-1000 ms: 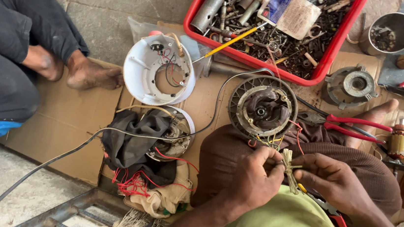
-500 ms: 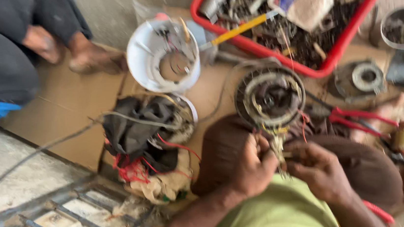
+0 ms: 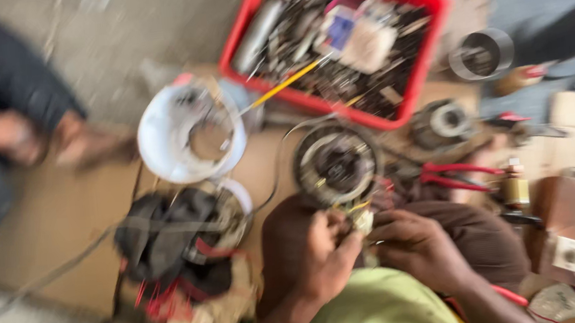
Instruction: The person sits on the floor and repairs a disassembled electric motor. They use pliers to strip wire insulation and a screwdriver to adjust internal components. The person manipulates the motor's rotor and stator, stripping wires and making connections while a bystander sits nearby.
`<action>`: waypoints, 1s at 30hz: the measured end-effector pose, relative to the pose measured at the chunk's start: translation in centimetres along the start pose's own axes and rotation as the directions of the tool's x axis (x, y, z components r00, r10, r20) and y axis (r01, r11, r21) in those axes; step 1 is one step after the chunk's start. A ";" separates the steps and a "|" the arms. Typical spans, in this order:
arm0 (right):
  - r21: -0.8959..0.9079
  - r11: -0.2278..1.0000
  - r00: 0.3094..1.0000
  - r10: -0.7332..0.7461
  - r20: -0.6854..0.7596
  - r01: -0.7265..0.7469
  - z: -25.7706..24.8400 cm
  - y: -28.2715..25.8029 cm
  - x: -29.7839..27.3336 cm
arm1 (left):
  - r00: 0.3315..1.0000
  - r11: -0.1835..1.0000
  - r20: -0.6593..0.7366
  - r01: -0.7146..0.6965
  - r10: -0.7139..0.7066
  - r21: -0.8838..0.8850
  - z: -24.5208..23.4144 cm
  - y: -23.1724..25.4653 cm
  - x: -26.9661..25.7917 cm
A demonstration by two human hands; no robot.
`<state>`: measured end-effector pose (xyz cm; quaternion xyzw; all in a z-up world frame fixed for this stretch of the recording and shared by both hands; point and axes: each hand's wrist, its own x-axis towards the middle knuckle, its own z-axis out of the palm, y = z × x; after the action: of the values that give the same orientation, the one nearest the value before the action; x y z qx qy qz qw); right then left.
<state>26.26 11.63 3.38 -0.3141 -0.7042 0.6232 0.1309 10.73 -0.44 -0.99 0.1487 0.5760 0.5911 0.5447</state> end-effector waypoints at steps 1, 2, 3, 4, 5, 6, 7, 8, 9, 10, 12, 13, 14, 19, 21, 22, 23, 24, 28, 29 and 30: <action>-0.073 0.997 1.000 -0.020 0.002 0.020 -0.4 -0.3 -0.1 | 0.999 0.994 0.001 0.037 -0.038 0.101 0.0 -0.5 0.1; -0.139 0.988 0.997 -0.072 0.016 0.073 -0.7 -0.4 0.1 | 0.998 0.977 -0.002 0.068 -0.069 0.203 0.0 -1.2 0.3; -0.207 0.971 0.993 -0.117 0.028 0.121 -0.8 -0.3 0.2 | 0.999 0.975 0.031 0.028 -0.035 0.219 -0.2 -2.0 0.5; -0.176 0.983 0.999 -0.036 0.035 0.042 -1.1 -0.1 0.1 | 0.998 0.973 0.065 -0.014 -0.001 0.231 -0.2 -2.9 1.2; -0.133 0.991 0.997 0.042 0.059 -0.033 -1.1 0.0 0.0 | 0.997 0.970 0.034 0.058 -0.068 0.237 -0.3 -3.8 1.6; -0.088 0.990 0.990 0.115 0.086 -0.108 -1.2 0.3 -0.1 | 0.991 0.961 0.001 0.129 -0.133 0.244 -0.6 -4.8 2.3; -0.102 0.995 0.996 0.018 0.087 -0.009 -1.3 0.8 -0.2 | 0.978 0.947 -0.055 0.209 -0.201 0.244 -1.0 -6.1 2.4; -0.120 0.989 0.993 -0.078 0.090 0.089 -1.3 1.3 -0.1 | 0.979 0.957 -0.019 0.201 -0.202 0.207 -1.4 -7.5 3.0; -0.133 0.973 0.979 -0.172 0.111 0.186 -1.1 1.7 -0.2 | 0.979 0.966 0.000 0.200 -0.203 0.162 -1.9 -9.1 3.3; -0.112 0.982 0.984 -0.139 0.108 0.151 -0.9 2.0 -0.7 | 0.979 0.973 0.020 0.201 -0.204 0.117 -2.5 -10.3 3.5; -0.079 0.993 0.990 -0.084 0.112 0.093 -1.3 2.5 -1.4 | 0.983 0.971 -0.015 0.185 -0.185 0.150 -4.0 -12.0 4.2; 0.046 0.999 0.995 0.020 0.100 -0.025 -1.3 2.8 -1.7 | 0.984 0.970 -0.034 0.180 -0.177 0.164 -4.8 -12.9 4.3; 0.172 0.975 0.987 0.124 0.100 -0.140 -1.3 3.0 -1.9 | 0.992 0.987 0.062 0.106 -0.114 0.120 -5.3 -13.6 4.5; 0.346 0.858 0.921 0.315 0.228 -0.379 -1.9 3.1 -2.4 | 0.970 0.898 0.193 -0.211 0.146 0.386 -6.5 -14.6 3.3; 0.223 0.908 0.912 0.285 0.294 -0.356 -2.5 2.5 -2.6 | 0.896 0.817 0.391 -0.381 0.211 0.432 -5.6 -13.4 4.8; 0.324 0.866 0.908 0.284 0.307 -0.381 -2.5 2.1 -2.5 | 0.842 0.768 0.487 -0.466 0.232 0.439 -5.4 -12.8 5.4; 0.420 0.814 0.905 0.281 0.320 -0.402 -2.5 1.7 -2.4 | 0.835 0.771 0.507 -0.462 0.212 0.439 -5.9 -12.5 5.6; 0.510 0.751 0.901 0.277 0.333 -0.419 -2.5 1.4 -2.4 | 0.828 0.773 0.527 -0.459 0.193 0.438 -6.9 -12.2 5.6; 0.645 0.667 0.928 0.256 0.270 -0.372 -3.7 2.5 -2.5 | 0.394 0.802 0.731 0.484 -0.558 0.351 -7.9 -6.8 10.2; 0.667 0.656 0.936 0.250 0.249 -0.353 -3.7 3.1 -2.4 | 0.573 0.912 0.724 0.360 -0.384 0.198 -6.8 -6.2 10.1; 0.688 0.645 0.943 0.244 0.227 -0.333 -3.6 3.7 -2.4 | 0.715 0.978 0.674 0.202 -0.185 0.054 -5.4 -5.9 9.4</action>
<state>31.16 13.12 1.05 -0.3100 -0.3517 0.8774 0.1015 5.75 2.90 -11.82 0.2856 0.3444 0.4434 0.7767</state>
